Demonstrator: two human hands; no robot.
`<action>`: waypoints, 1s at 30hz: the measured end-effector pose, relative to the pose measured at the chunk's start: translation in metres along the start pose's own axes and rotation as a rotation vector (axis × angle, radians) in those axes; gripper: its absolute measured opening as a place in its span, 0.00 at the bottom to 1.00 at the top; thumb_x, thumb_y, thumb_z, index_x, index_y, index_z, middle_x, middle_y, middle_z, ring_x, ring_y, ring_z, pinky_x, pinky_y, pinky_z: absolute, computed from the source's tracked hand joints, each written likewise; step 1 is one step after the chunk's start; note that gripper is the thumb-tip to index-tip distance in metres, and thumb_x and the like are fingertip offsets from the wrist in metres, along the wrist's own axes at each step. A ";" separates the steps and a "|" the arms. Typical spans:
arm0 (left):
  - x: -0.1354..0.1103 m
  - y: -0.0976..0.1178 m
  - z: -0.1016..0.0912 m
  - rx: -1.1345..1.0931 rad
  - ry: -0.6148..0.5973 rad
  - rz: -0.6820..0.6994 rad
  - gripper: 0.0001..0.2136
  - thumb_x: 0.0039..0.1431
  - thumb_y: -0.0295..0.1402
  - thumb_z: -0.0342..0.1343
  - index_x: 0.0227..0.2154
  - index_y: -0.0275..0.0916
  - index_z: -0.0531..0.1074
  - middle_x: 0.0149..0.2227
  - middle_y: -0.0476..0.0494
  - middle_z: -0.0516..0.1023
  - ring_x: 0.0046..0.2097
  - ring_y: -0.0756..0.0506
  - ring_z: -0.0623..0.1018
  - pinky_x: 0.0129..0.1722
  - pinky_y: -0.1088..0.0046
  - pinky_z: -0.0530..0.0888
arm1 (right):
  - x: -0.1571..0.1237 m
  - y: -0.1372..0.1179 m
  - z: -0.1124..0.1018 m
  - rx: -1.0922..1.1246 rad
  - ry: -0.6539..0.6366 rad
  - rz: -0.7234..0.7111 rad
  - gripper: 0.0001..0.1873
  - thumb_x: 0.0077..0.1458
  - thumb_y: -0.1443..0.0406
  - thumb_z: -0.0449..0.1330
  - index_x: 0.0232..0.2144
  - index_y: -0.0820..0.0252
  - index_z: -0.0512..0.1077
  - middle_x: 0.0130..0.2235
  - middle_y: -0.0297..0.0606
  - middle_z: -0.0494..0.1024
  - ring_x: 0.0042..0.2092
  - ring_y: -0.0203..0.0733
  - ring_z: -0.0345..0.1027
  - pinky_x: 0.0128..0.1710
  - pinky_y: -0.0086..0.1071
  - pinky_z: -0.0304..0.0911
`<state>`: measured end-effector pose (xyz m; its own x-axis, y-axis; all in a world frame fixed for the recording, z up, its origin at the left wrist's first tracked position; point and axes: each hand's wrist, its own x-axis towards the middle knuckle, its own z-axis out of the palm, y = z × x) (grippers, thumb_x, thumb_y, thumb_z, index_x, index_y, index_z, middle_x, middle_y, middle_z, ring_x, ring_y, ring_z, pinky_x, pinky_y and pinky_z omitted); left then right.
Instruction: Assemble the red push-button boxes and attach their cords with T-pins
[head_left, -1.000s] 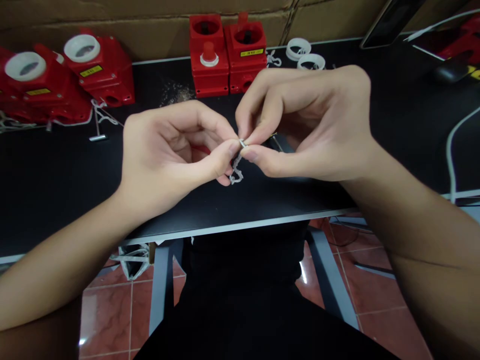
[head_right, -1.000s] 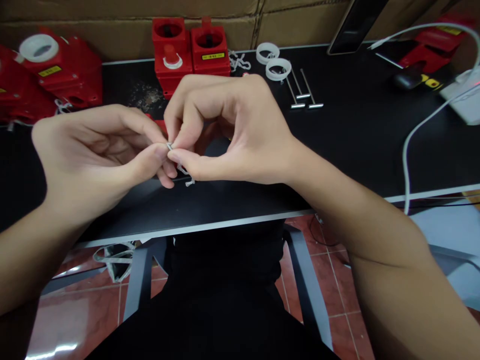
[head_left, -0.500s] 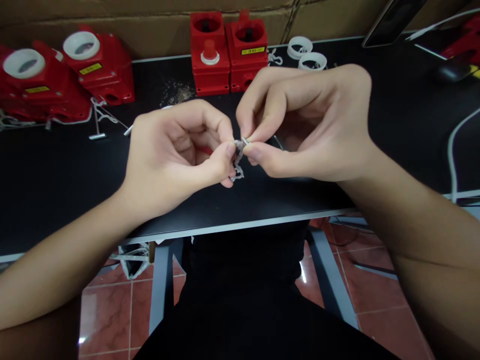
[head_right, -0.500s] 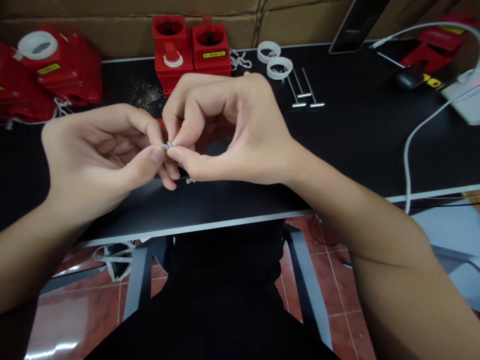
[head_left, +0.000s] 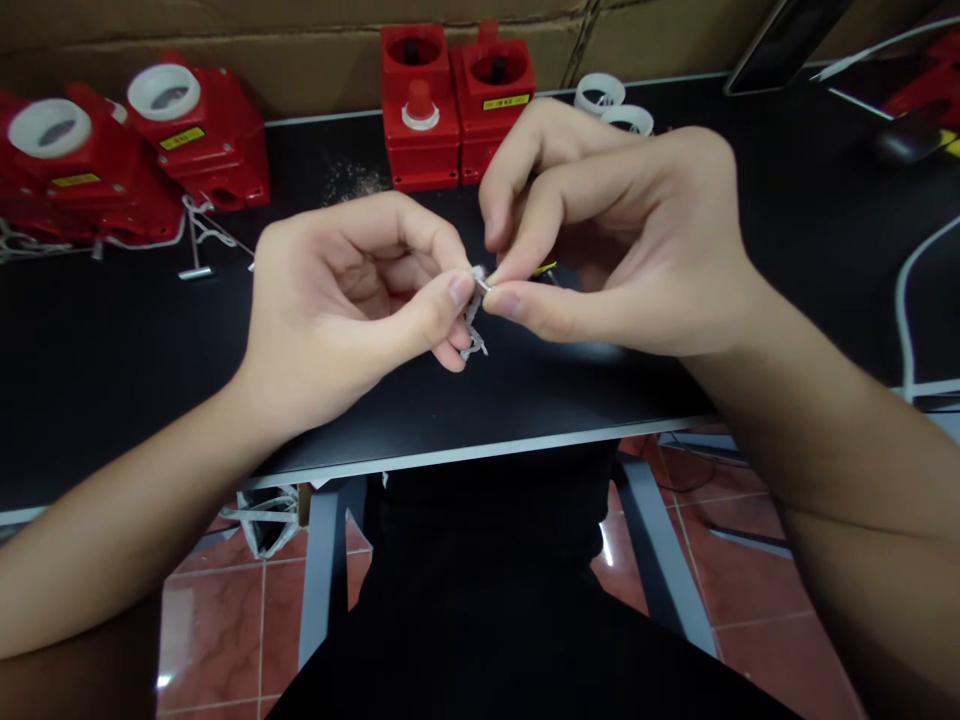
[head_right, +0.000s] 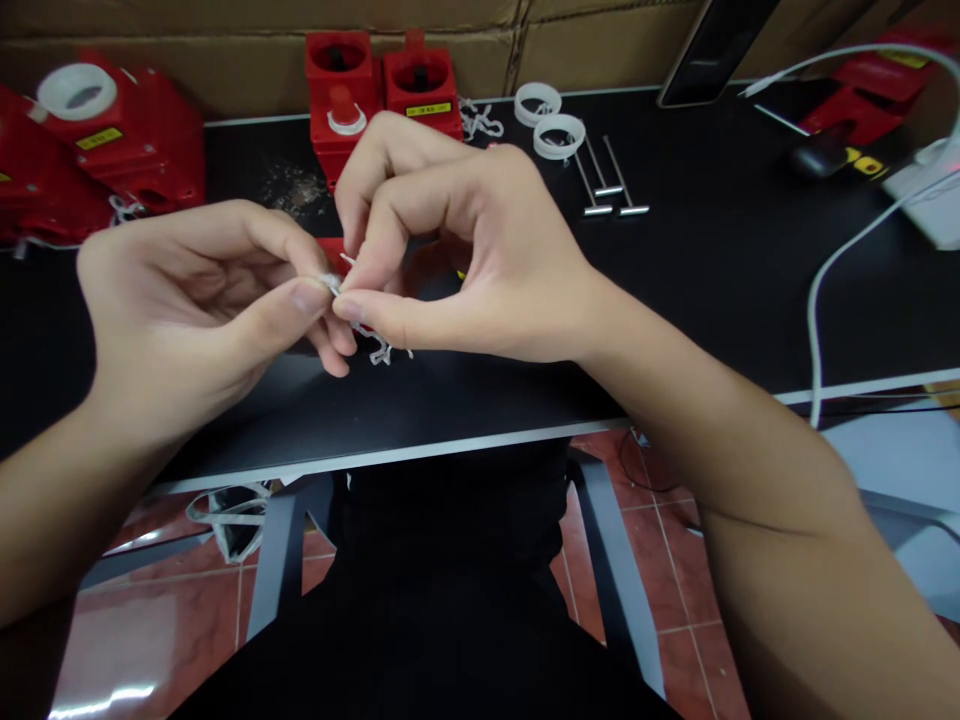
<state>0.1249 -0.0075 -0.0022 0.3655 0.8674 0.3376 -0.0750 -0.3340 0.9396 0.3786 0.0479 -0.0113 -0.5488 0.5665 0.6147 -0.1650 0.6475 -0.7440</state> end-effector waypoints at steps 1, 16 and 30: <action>0.000 0.000 0.000 -0.009 -0.014 -0.003 0.19 0.73 0.45 0.90 0.39 0.40 0.88 0.33 0.50 0.92 0.31 0.47 0.91 0.32 0.77 0.88 | 0.001 0.001 0.000 0.006 -0.002 -0.026 0.08 0.63 0.66 0.89 0.36 0.56 0.93 0.46 0.41 0.88 0.45 0.42 0.83 0.33 0.30 0.79; 0.001 -0.002 -0.003 -0.020 -0.045 -0.005 0.17 0.73 0.42 0.90 0.42 0.39 0.89 0.35 0.50 0.93 0.33 0.49 0.92 0.35 0.79 0.90 | 0.001 0.002 -0.002 -0.044 -0.013 -0.044 0.10 0.64 0.64 0.90 0.37 0.57 0.94 0.46 0.41 0.89 0.44 0.42 0.82 0.33 0.29 0.79; 0.002 0.000 0.001 0.026 -0.015 0.079 0.20 0.75 0.47 0.89 0.40 0.38 0.87 0.35 0.48 0.90 0.34 0.48 0.92 0.35 0.75 0.92 | -0.001 -0.001 -0.003 -0.025 -0.008 0.025 0.07 0.60 0.68 0.89 0.38 0.56 0.95 0.46 0.40 0.88 0.45 0.42 0.82 0.34 0.30 0.79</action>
<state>0.1269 -0.0064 -0.0016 0.3735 0.8323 0.4095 -0.0801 -0.4109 0.9082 0.3817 0.0475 -0.0104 -0.5594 0.5787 0.5934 -0.1304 0.6455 -0.7525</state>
